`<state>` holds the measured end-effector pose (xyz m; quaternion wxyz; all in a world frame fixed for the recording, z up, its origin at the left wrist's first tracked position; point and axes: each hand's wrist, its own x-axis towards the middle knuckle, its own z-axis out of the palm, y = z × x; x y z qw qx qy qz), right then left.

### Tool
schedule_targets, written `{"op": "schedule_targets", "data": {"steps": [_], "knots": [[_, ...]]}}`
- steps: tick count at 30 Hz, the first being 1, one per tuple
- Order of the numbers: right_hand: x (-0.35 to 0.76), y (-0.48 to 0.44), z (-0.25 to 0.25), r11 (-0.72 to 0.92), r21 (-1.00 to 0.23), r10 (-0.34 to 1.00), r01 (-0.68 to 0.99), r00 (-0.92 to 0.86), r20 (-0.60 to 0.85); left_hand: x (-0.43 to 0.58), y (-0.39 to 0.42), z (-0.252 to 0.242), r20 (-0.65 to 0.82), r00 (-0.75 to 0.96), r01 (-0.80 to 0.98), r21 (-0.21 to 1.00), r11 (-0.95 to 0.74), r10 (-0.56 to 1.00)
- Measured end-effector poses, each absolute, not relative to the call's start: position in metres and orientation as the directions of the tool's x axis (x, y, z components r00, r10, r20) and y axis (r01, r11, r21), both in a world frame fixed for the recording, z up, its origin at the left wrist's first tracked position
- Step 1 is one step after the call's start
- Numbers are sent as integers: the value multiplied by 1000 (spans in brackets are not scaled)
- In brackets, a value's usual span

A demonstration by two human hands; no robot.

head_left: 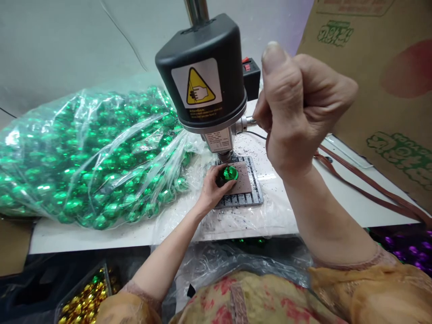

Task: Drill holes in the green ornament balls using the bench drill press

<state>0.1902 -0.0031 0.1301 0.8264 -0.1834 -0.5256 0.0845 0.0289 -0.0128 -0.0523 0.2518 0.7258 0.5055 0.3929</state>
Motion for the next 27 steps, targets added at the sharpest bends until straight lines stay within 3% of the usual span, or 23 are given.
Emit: {"op": "schedule_targets", "data": {"steps": [5, 9, 16, 22, 27], "knots": [[193, -5, 127, 911, -404, 340, 85, 401, 851, 35, -13, -56, 292, 132, 507, 802, -317, 947], [192, -6, 110, 930, -339, 254, 142, 418, 872, 35, -14, -55, 272, 123, 493, 818, -297, 954], [190, -1, 90, 923, -333, 217, 193, 454, 864, 35, -15, -55, 275, 116, 499, 815, -295, 954], [190, 6, 84, 960, -203, 90, 194, 475, 876, 36, -16, -56, 282, 115, 497, 814, -301, 952], [193, 7, 77, 968, -158, 62, 194, 425, 903, 36, -16, -56, 290, 118, 496, 812, -309, 950]]}}
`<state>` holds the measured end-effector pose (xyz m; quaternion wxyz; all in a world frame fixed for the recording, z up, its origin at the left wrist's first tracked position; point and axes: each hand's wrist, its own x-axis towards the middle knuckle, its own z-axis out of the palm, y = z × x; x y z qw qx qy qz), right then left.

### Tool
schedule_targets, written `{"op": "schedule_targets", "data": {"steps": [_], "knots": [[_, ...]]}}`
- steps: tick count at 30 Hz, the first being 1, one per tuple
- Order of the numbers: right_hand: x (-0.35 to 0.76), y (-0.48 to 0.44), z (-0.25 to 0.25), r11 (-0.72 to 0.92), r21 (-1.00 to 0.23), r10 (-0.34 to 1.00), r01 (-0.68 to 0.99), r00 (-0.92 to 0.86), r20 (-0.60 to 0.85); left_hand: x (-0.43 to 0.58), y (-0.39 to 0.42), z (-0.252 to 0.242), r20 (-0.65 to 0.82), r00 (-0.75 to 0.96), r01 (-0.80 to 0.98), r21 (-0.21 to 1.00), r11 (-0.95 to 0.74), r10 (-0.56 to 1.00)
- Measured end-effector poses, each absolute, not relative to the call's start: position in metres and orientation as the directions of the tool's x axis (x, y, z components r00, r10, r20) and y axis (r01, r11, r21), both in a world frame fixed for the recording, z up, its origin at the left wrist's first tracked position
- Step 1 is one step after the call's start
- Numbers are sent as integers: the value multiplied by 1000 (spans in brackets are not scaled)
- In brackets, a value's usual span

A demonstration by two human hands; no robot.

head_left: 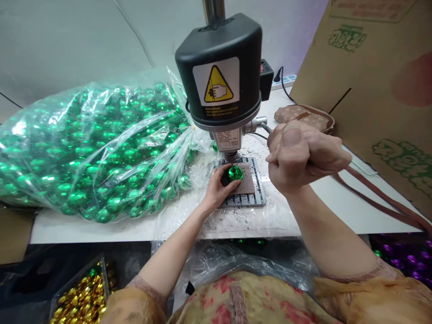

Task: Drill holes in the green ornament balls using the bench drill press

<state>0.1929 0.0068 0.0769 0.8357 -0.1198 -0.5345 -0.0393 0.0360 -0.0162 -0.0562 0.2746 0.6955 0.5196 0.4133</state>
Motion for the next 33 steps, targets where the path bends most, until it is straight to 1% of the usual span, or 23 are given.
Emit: {"op": "schedule_targets", "data": {"steps": [13, 19, 24, 26, 29, 30, 31, 32, 33], "knots": [[194, 10, 67, 973, -78, -21, 217, 424, 906, 36, -16, -60, 320, 113, 478, 812, -334, 941], [200, 10, 60, 977, -52, -25, 206, 353, 935, 36, -15, -60, 325, 116, 473, 813, -340, 938], [203, 8, 50, 993, -2, -32, 122, 279, 960, 37, -16, -60, 324, 114, 468, 816, -338, 939], [200, 5, 57, 991, -46, 5, 129, 304, 953, 38, -16, -60, 329, 109, 471, 814, -340, 938], [194, 2, 84, 973, -185, 113, 140, 412, 904, 40, -16, -58, 322, 86, 473, 820, -323, 943], [192, 2, 95, 961, -256, 181, 108, 457, 871, 41, -18, -57, 322, 71, 477, 821, -315, 944], [191, 2, 106, 957, -283, 219, 65, 479, 850, 41, -21, -55, 325, 49, 485, 819, -307, 944], [190, 3, 116, 954, -300, 258, 20, 456, 852, 42, -26, -53, 332, 17, 500, 814, -295, 943], [190, 4, 124, 956, -295, 266, -6, 445, 855, 43, -33, -50, 337, -17, 518, 809, -280, 941]]}}
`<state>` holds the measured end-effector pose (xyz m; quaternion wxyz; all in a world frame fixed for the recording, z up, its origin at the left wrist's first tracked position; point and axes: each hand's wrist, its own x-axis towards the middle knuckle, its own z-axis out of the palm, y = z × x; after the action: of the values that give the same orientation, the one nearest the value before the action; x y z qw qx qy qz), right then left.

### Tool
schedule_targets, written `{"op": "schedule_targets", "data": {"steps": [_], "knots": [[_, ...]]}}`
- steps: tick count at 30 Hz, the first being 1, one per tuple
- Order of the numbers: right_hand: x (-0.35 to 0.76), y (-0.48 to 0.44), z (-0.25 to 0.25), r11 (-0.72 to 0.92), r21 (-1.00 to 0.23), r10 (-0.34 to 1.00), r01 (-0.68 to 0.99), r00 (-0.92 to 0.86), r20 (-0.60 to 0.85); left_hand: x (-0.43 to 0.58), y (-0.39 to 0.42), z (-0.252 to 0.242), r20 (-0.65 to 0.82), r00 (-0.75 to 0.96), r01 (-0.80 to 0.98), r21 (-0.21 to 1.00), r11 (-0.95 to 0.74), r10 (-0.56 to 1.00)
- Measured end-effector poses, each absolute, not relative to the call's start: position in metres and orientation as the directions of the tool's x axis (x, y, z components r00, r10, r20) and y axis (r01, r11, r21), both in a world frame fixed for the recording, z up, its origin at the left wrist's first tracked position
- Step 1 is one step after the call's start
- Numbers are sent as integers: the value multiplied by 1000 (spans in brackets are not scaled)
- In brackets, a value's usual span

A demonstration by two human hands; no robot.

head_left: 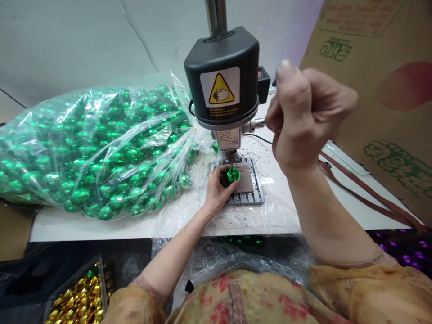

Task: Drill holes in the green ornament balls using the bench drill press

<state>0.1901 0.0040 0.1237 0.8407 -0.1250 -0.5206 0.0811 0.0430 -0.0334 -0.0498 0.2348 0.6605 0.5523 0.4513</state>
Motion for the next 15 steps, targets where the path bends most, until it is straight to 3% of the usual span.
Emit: {"op": "schedule_targets", "data": {"steps": [3, 7, 9, 11, 15], "knots": [[191, 7, 134, 951, -310, 275, 16, 416, 867, 46, -71, -40, 321, -13, 533, 804, -265, 947], [192, 8, 131, 950, -310, 263, 47, 416, 870, 50, -130, -36, 296, 414, 427, 772, -471, 861], [191, 8, 130, 956, -292, 262, 6, 428, 865, 48, -141, -38, 307, 545, 377, 742, -555, 781], [190, 7, 130, 960, -280, 261, -22, 440, 859, 38, -128, -41, 340, 479, 410, 729, -548, 810], [189, 7, 130, 951, -309, 290, -32, 447, 846, 7, -35, -42, 404, 53, 619, 704, -348, 913]]}}
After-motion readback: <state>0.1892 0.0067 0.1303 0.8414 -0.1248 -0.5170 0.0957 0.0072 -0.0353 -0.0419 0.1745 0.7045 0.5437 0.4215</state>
